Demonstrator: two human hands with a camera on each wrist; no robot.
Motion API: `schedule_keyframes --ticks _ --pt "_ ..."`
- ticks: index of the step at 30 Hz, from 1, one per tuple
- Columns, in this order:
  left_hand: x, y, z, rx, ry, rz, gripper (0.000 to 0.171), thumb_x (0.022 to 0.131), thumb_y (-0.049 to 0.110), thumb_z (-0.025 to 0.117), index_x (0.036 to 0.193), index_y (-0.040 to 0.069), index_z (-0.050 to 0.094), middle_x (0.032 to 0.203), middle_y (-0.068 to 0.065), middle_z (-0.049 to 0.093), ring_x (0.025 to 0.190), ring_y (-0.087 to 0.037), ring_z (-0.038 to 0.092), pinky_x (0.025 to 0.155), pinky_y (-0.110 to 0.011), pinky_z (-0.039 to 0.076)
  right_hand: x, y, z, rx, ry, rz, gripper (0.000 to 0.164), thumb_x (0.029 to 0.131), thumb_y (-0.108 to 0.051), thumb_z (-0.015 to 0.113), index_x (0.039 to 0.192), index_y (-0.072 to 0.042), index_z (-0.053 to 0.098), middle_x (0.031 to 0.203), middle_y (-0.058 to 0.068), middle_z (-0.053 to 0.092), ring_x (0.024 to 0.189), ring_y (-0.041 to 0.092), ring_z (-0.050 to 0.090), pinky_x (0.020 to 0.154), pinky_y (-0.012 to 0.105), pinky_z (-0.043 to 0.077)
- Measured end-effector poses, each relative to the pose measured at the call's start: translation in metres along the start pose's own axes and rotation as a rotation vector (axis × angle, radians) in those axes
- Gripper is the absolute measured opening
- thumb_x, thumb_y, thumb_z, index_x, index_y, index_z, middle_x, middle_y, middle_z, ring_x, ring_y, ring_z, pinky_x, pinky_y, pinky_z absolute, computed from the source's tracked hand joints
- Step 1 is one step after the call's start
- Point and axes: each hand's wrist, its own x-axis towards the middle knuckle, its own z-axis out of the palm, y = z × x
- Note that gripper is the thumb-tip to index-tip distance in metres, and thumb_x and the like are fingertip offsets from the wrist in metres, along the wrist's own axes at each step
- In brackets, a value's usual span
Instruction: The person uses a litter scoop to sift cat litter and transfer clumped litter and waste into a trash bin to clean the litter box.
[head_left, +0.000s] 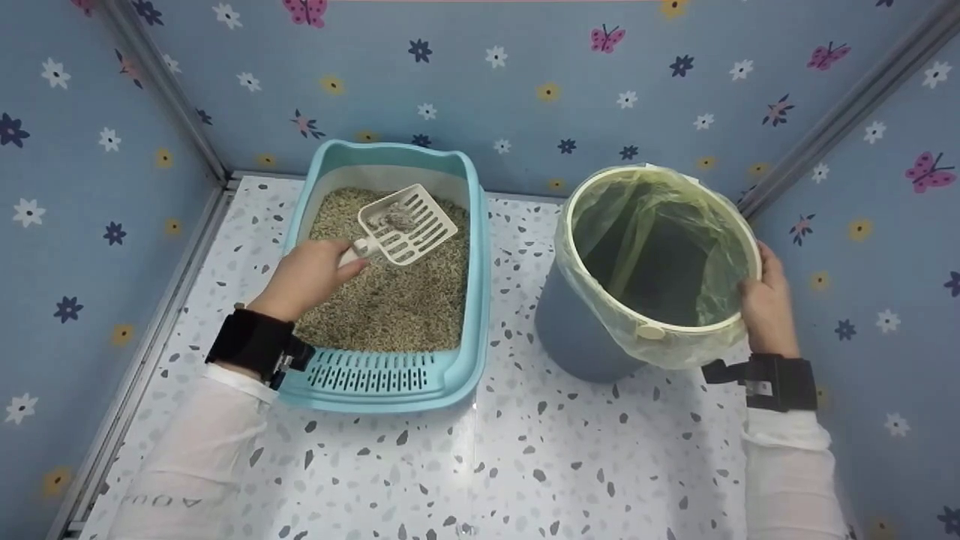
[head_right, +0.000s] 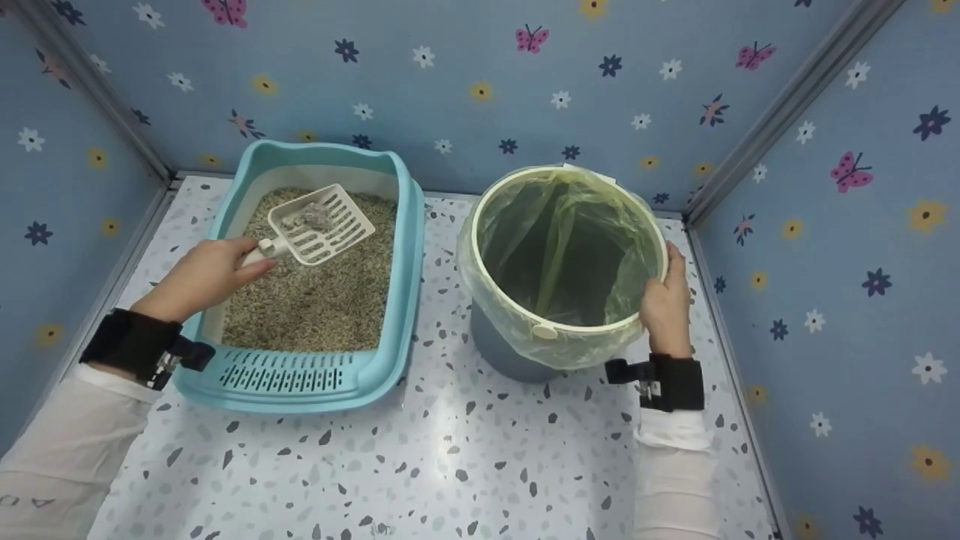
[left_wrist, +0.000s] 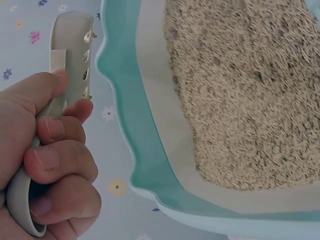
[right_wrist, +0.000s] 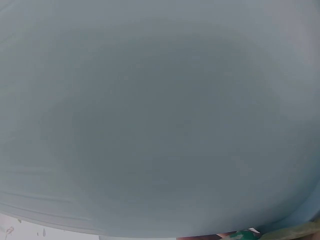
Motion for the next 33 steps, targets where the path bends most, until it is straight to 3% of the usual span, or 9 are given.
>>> schedule_keyframes --ticks 10,17,26,33 --pt "0.014 0.035 -0.015 -0.077 0.006 0.012 0.029 0.095 0.032 0.056 0.099 0.004 0.061 0.071 -0.006 0.055 0.055 -0.017 0.046 0.052 -0.030 0.040 0.000 0.000 0.001 0.000 0.003 -0.014 0.067 0.090 0.006 0.023 0.152 -0.009 0.004 0.157 0.016 0.008 0.141 0.035 0.019 0.113 0.047 0.022" --pt "0.027 0.075 -0.023 -0.086 0.029 0.058 0.030 0.094 0.032 0.056 0.102 0.004 0.061 0.077 -0.006 0.060 0.058 -0.017 0.050 0.054 -0.029 0.043 -0.001 -0.001 0.001 0.011 -0.004 -0.009 0.068 0.090 0.006 0.025 0.152 -0.009 0.003 0.157 0.017 0.008 0.140 0.036 0.021 0.113 0.047 0.024" --pt "0.048 0.134 -0.015 -0.134 0.003 0.095 0.032 0.095 0.033 0.054 0.108 0.005 0.061 0.078 -0.004 0.060 0.058 -0.014 0.051 0.052 -0.026 0.044 0.002 0.000 0.000 0.023 -0.017 0.002 0.068 0.090 0.006 0.025 0.152 -0.009 0.002 0.157 0.017 0.007 0.139 0.037 0.022 0.112 0.047 0.024" --pt "0.056 0.181 -0.003 -0.046 -0.014 0.146 0.034 0.095 0.038 0.053 0.109 0.008 0.062 0.084 -0.005 0.063 0.069 -0.019 0.059 0.062 -0.034 0.049 0.001 0.000 0.000 0.027 -0.011 0.005 0.069 0.089 0.007 0.024 0.152 -0.010 0.004 0.157 0.016 0.008 0.140 0.036 0.021 0.113 0.047 0.023"
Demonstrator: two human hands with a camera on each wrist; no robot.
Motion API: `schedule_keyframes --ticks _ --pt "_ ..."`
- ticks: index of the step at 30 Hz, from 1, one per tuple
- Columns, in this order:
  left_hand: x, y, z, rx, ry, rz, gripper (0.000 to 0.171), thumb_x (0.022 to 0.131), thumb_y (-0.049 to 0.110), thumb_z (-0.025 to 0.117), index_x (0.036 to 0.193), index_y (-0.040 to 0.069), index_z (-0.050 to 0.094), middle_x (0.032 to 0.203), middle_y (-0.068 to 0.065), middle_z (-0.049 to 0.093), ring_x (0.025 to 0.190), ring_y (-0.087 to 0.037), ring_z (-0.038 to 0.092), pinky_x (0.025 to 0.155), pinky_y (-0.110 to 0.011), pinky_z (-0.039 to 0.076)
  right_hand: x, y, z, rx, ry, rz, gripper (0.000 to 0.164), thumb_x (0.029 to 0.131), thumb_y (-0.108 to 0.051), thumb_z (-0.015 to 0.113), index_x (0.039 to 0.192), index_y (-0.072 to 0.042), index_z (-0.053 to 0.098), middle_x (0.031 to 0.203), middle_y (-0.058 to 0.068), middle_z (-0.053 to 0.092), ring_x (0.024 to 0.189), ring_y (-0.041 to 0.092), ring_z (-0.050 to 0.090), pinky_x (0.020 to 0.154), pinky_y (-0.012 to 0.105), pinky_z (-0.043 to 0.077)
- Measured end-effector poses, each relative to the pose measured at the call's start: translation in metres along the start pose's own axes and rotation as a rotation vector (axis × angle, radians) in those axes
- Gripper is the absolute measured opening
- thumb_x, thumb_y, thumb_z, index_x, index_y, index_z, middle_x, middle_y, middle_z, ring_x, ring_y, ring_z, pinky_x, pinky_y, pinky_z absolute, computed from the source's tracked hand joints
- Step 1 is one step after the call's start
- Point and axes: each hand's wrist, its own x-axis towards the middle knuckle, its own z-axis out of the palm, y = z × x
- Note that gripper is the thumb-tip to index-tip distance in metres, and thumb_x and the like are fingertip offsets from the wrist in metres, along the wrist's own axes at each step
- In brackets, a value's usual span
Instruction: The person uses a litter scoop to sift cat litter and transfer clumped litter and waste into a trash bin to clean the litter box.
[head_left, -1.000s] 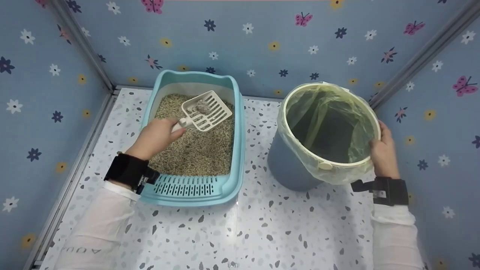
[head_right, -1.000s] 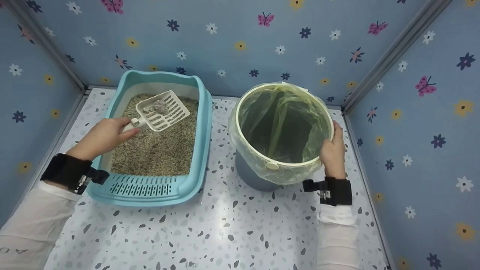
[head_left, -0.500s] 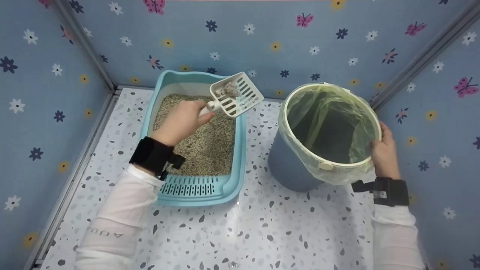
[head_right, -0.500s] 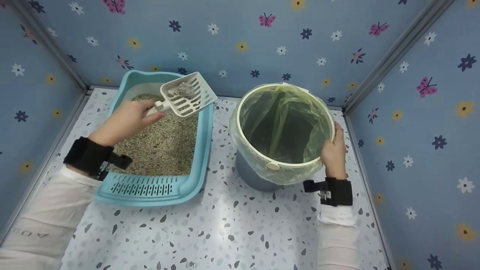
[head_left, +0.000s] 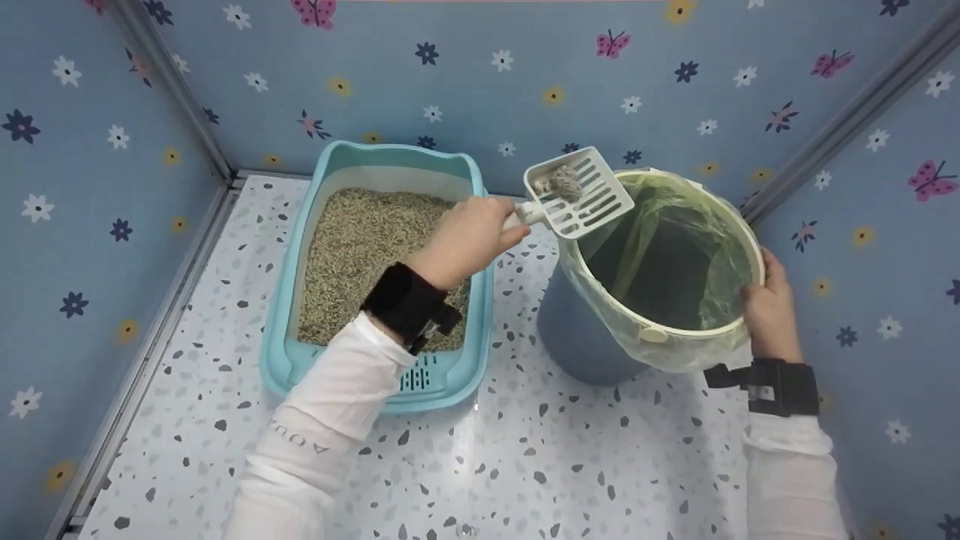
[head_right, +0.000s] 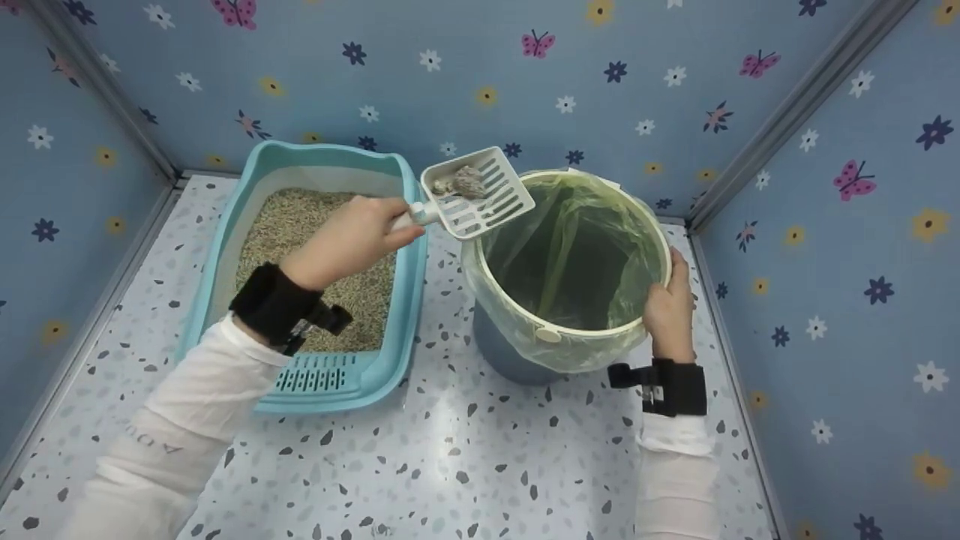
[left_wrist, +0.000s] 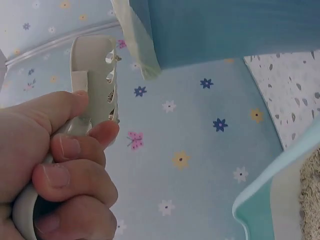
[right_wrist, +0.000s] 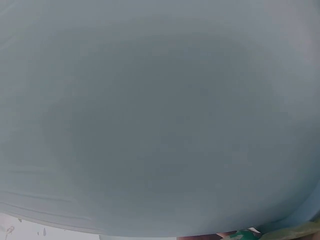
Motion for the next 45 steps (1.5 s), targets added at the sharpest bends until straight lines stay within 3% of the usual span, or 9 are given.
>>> schedule_keyframes --ticks 5,10,15,23,29,32,35,41,45 --pt "0.004 0.022 0.018 0.159 0.042 0.053 0.033 0.095 0.040 0.052 0.103 0.009 0.062 0.087 -0.006 0.066 0.077 -0.023 0.064 0.065 -0.039 0.053 0.000 0.000 0.000 0.007 0.006 0.003 0.070 0.087 0.008 0.024 0.152 -0.010 0.005 0.157 0.015 0.008 0.139 0.035 0.022 0.113 0.045 0.024" --pt "0.007 0.037 0.039 0.348 0.189 0.125 0.030 0.095 0.038 0.054 0.097 0.009 0.062 0.079 -0.005 0.068 0.068 -0.023 0.066 0.057 -0.038 0.053 -0.001 0.000 -0.002 0.014 0.009 0.027 0.070 0.088 0.007 0.025 0.152 -0.012 0.005 0.157 0.014 0.008 0.138 0.033 0.024 0.112 0.044 0.026" --pt "0.007 0.047 0.056 0.521 0.326 0.205 0.021 0.099 0.023 0.047 0.095 0.009 0.062 0.075 -0.003 0.068 0.062 -0.017 0.065 0.053 -0.031 0.052 -0.003 0.000 -0.003 0.021 0.006 0.045 0.071 0.089 0.006 0.027 0.152 -0.015 0.005 0.158 0.013 0.008 0.137 0.034 0.026 0.111 0.046 0.027" --pt "0.003 0.051 0.072 0.697 0.465 0.355 0.028 0.104 0.019 0.032 0.107 0.010 0.059 0.082 -0.003 0.067 0.060 -0.013 0.060 0.051 -0.024 0.049 -0.002 0.000 -0.002 0.022 0.023 0.033 0.071 0.088 0.007 0.026 0.152 -0.014 0.006 0.158 0.013 0.009 0.138 0.032 0.024 0.113 0.044 0.024" --pt "0.001 0.044 0.085 0.815 0.609 0.460 0.029 0.104 0.016 0.029 0.101 0.014 0.058 0.072 0.002 0.059 0.055 -0.010 0.054 0.049 -0.022 0.043 -0.001 -0.001 -0.002 0.013 0.022 0.026 0.070 0.088 0.007 0.026 0.152 -0.012 0.005 0.157 0.014 0.010 0.138 0.034 0.024 0.113 0.045 0.024" --pt "-0.001 0.040 0.088 0.832 0.656 0.502 0.030 0.105 0.017 0.028 0.098 0.014 0.058 0.071 0.003 0.056 0.055 -0.009 0.054 0.050 -0.021 0.042 -0.001 -0.001 -0.002 0.007 0.024 0.021 0.069 0.089 0.007 0.024 0.152 -0.012 0.005 0.157 0.014 0.009 0.140 0.033 0.022 0.114 0.044 0.022" --pt "-0.002 0.035 0.089 0.777 0.676 0.518 0.030 0.105 0.019 0.029 0.098 0.013 0.058 0.072 0.003 0.058 0.055 -0.010 0.054 0.049 -0.022 0.042 -0.002 -0.001 -0.001 0.010 0.024 0.020 0.068 0.090 0.007 0.023 0.152 -0.012 0.005 0.158 0.013 0.008 0.140 0.032 0.021 0.114 0.043 0.022" --pt "-0.009 0.025 0.088 0.585 0.670 0.453 0.022 0.102 0.023 0.040 0.099 0.014 0.059 0.074 0.000 0.063 0.053 -0.013 0.055 0.047 -0.024 0.043 -0.001 -0.001 0.000 0.026 0.019 0.020 0.068 0.090 0.006 0.025 0.152 -0.012 0.005 0.158 0.013 0.008 0.138 0.034 0.024 0.113 0.044 0.024" --pt "-0.014 0.019 0.088 0.516 0.638 0.403 0.014 0.099 0.020 0.046 0.101 0.013 0.059 0.075 -0.001 0.064 0.052 -0.013 0.055 0.044 -0.023 0.042 0.000 -0.002 0.002 0.023 0.007 0.021 0.069 0.089 0.006 0.026 0.152 -0.012 0.005 0.157 0.014 0.009 0.136 0.035 0.027 0.112 0.045 0.026"
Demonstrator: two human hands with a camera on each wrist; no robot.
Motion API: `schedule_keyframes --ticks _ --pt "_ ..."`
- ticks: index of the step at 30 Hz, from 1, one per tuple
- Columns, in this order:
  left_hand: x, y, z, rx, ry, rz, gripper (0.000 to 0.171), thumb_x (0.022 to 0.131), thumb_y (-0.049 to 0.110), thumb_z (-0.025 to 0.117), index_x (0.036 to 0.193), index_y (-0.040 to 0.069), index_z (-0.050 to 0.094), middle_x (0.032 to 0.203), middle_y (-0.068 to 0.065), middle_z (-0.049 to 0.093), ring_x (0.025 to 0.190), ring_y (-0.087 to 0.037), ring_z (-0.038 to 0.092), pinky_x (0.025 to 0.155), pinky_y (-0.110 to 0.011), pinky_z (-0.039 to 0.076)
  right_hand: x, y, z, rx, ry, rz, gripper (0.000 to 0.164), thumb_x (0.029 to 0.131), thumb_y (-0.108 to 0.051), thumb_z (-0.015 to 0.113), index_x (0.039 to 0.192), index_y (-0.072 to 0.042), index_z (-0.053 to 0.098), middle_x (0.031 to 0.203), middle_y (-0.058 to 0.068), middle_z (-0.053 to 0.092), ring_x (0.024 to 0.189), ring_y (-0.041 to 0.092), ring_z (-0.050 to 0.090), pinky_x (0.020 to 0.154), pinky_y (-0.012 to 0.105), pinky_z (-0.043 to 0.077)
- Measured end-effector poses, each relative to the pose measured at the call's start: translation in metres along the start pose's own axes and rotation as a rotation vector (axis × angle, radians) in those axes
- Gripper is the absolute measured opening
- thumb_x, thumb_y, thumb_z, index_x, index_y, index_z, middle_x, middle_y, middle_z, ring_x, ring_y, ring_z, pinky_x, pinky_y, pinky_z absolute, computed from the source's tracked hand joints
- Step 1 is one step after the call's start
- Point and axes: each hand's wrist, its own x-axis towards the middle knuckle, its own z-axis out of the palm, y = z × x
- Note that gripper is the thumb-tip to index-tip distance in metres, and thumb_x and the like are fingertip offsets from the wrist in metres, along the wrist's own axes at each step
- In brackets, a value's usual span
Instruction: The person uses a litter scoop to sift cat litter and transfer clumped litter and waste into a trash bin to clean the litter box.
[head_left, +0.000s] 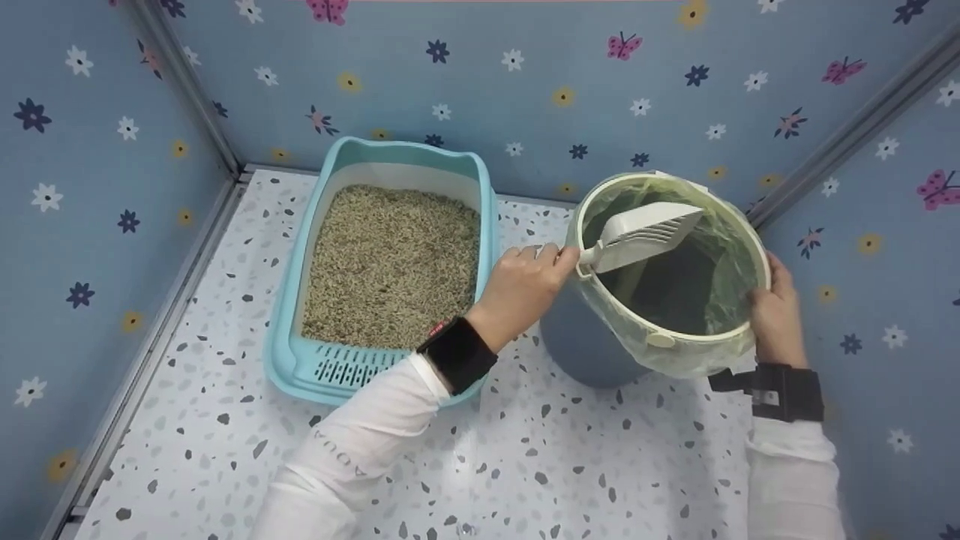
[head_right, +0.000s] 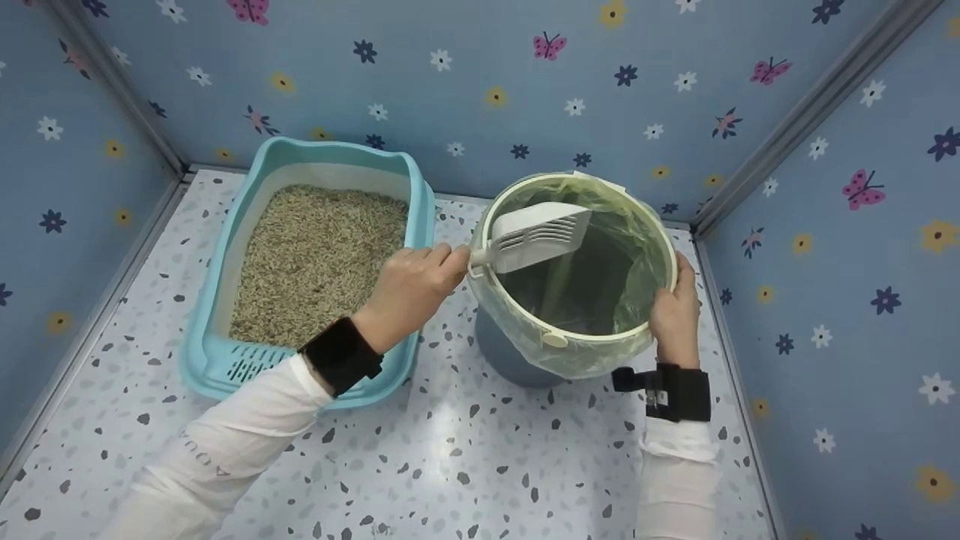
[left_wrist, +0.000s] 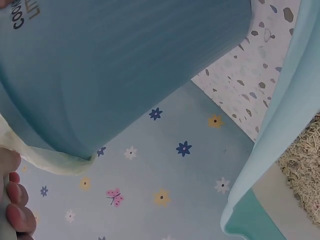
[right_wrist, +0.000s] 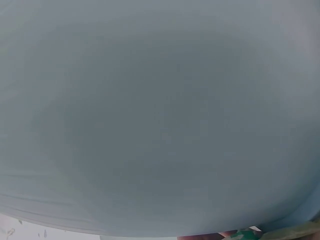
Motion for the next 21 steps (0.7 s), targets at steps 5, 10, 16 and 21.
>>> schedule_keyframes --ticks 5,10,16,21 --pt "-0.005 -0.010 -0.006 -0.132 -0.015 -0.134 0.015 0.095 0.025 0.056 0.098 0.010 0.057 0.073 -0.001 0.065 0.049 -0.012 0.055 0.042 -0.022 0.042 -0.001 -0.001 0.001 -0.005 -0.014 0.007 0.069 0.089 0.006 0.026 0.152 -0.014 0.005 0.158 0.013 0.009 0.136 0.034 0.027 0.111 0.045 0.027" --pt "-0.014 -0.038 -0.014 -0.317 -0.062 -0.339 0.022 0.095 0.028 0.057 0.099 0.007 0.054 0.070 -0.004 0.065 0.046 -0.015 0.055 0.040 -0.024 0.042 -0.001 -0.003 0.001 -0.004 -0.025 0.008 0.070 0.089 0.005 0.026 0.152 -0.014 0.004 0.158 0.014 0.008 0.135 0.034 0.028 0.111 0.045 0.028" --pt "-0.037 -0.082 -0.020 -0.431 -0.219 -0.614 0.028 0.097 0.028 0.052 0.105 0.001 0.053 0.069 -0.007 0.061 0.048 -0.017 0.051 0.043 -0.027 0.042 0.000 -0.002 0.001 -0.048 -0.017 0.002 0.069 0.089 0.005 0.025 0.152 -0.012 0.003 0.157 0.015 0.007 0.138 0.035 0.024 0.112 0.047 0.025" --pt "-0.066 -0.114 -0.021 -0.445 -0.326 -0.791 0.033 0.097 0.030 0.051 0.107 -0.002 0.055 0.071 -0.009 0.059 0.052 -0.021 0.052 0.046 -0.032 0.044 0.001 -0.001 0.001 -0.042 -0.006 0.004 0.067 0.090 0.005 0.025 0.152 -0.011 0.004 0.157 0.015 0.006 0.140 0.035 0.019 0.114 0.045 0.021"
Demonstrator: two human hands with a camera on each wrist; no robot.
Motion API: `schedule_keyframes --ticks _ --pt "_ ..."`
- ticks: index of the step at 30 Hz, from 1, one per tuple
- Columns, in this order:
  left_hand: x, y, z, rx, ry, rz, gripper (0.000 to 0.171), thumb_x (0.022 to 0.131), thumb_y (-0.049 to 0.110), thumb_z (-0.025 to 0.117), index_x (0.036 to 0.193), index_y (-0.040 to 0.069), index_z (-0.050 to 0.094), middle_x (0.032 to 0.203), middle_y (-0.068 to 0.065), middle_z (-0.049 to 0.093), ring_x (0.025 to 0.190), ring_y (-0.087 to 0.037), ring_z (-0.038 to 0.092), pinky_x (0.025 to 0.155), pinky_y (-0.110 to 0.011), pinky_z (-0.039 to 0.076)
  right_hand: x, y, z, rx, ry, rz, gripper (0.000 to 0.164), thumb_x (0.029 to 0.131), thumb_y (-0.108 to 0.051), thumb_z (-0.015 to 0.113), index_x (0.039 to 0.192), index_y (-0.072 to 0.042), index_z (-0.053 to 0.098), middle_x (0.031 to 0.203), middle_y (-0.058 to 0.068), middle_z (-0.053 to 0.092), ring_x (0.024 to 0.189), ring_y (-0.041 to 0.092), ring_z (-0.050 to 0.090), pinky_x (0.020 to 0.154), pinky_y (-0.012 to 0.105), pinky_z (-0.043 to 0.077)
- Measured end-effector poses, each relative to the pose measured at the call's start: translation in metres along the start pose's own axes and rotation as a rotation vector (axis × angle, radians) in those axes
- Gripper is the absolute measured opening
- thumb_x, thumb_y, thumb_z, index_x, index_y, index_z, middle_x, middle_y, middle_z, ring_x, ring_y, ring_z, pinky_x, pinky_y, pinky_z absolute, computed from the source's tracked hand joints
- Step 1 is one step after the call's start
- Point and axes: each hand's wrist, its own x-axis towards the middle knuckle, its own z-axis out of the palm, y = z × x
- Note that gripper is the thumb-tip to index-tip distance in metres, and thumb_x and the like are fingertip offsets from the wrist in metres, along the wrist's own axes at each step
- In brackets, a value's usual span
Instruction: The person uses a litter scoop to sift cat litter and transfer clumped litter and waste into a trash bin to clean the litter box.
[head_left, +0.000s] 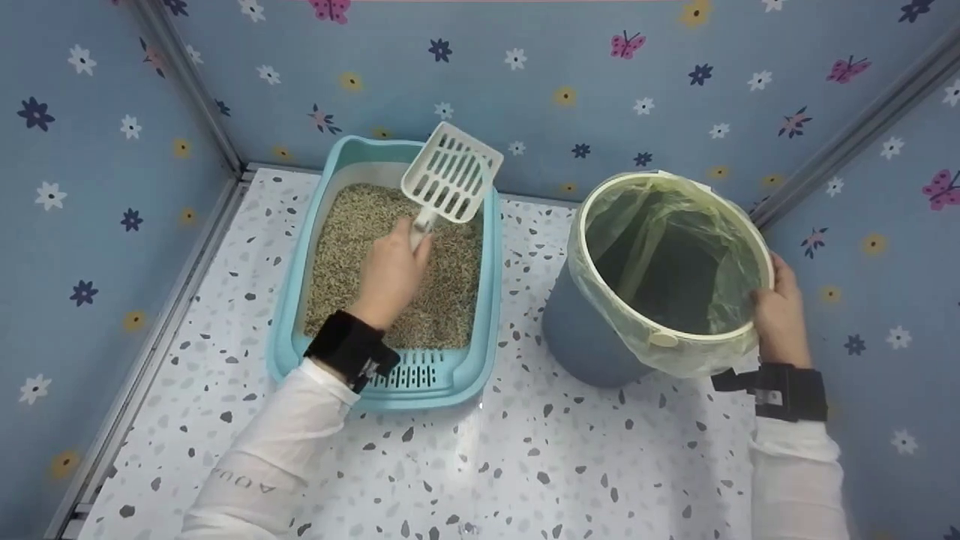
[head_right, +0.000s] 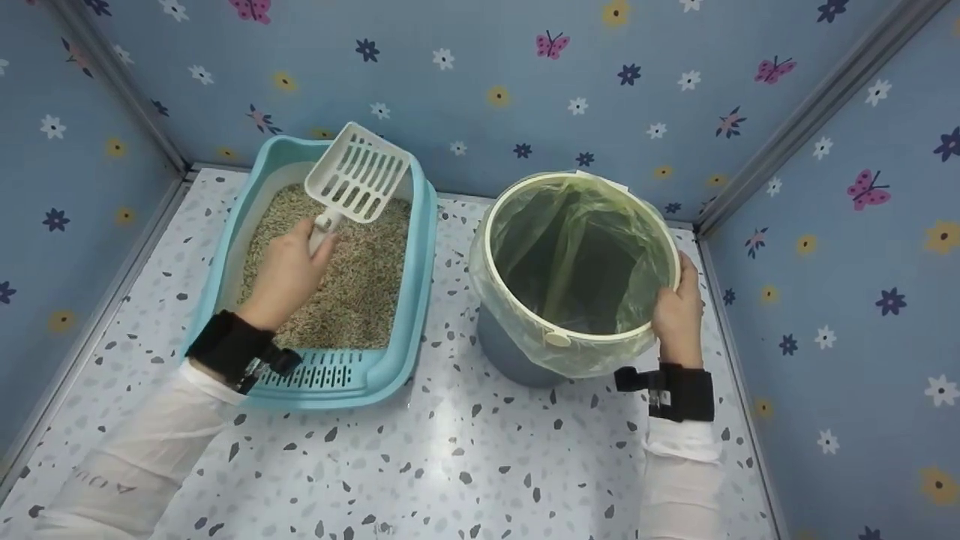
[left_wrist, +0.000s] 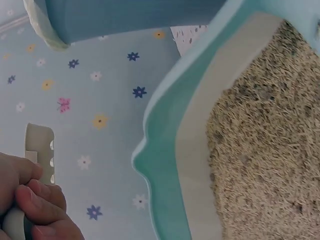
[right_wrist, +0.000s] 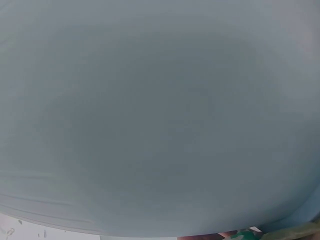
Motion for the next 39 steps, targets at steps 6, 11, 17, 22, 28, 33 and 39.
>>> schedule_keyframes --ticks 6,11,17,22,28,33,39 --pt "-0.010 -0.039 -0.012 -0.002 -0.149 -0.125 0.038 0.098 0.029 0.048 0.111 -0.006 0.055 0.074 -0.009 0.056 0.053 -0.018 0.048 0.044 -0.029 0.042 0.000 0.001 -0.001 -0.004 0.000 -0.003 0.069 0.089 0.006 0.028 0.152 -0.010 0.005 0.157 0.017 0.009 0.137 0.036 0.025 0.111 0.046 0.027" --pt "-0.024 -0.060 -0.024 0.066 -0.290 -0.158 0.040 0.099 0.032 0.048 0.111 -0.005 0.058 0.068 -0.005 0.052 0.047 -0.012 0.041 0.040 -0.025 0.035 0.000 0.001 -0.002 -0.029 0.008 -0.006 0.069 0.088 0.006 0.027 0.152 -0.009 0.005 0.157 0.017 0.009 0.137 0.036 0.024 0.112 0.046 0.025" --pt "-0.039 -0.069 -0.035 0.139 -0.453 -0.173 0.039 0.096 0.029 0.052 0.102 -0.008 0.062 0.058 0.000 0.044 0.043 -0.010 0.036 0.038 -0.022 0.031 -0.001 0.000 -0.003 -0.019 0.006 0.002 0.069 0.089 0.005 0.028 0.152 -0.010 0.006 0.157 0.016 0.010 0.136 0.036 0.027 0.111 0.045 0.028" --pt "-0.047 -0.066 -0.036 0.151 -0.572 -0.173 0.043 0.096 0.028 0.053 0.115 -0.010 0.058 0.064 -0.004 0.050 0.044 -0.009 0.038 0.038 -0.021 0.032 0.000 0.001 -0.004 0.000 -0.008 0.005 0.068 0.091 0.005 0.028 0.152 -0.012 0.005 0.157 0.016 0.010 0.136 0.036 0.027 0.110 0.046 0.029" --pt "-0.054 -0.056 -0.027 0.114 -0.691 -0.177 0.048 0.096 0.025 0.054 0.128 -0.009 0.049 0.069 -0.007 0.056 0.044 -0.008 0.037 0.038 -0.020 0.033 0.001 0.001 -0.003 -0.004 -0.009 -0.007 0.068 0.089 0.006 0.026 0.152 -0.010 0.005 0.157 0.015 0.009 0.140 0.035 0.020 0.114 0.045 0.022" --pt "-0.056 -0.049 -0.014 0.108 -0.743 -0.176 0.040 0.096 0.024 0.053 0.120 -0.008 0.056 0.061 0.000 0.049 0.043 -0.007 0.035 0.038 -0.020 0.031 0.000 0.000 -0.002 -0.006 -0.010 -0.007 0.068 0.089 0.006 0.026 0.152 -0.010 0.004 0.157 0.015 0.007 0.141 0.035 0.019 0.114 0.045 0.021" --pt "-0.049 -0.044 0.000 0.161 -0.777 -0.160 0.035 0.098 0.025 0.050 0.111 -0.004 0.063 0.056 0.003 0.044 0.041 -0.006 0.032 0.036 -0.019 0.030 0.000 0.000 -0.002 -0.005 -0.018 -0.005 0.068 0.090 0.006 0.026 0.152 -0.010 0.003 0.157 0.016 0.007 0.140 0.036 0.020 0.114 0.046 0.021"
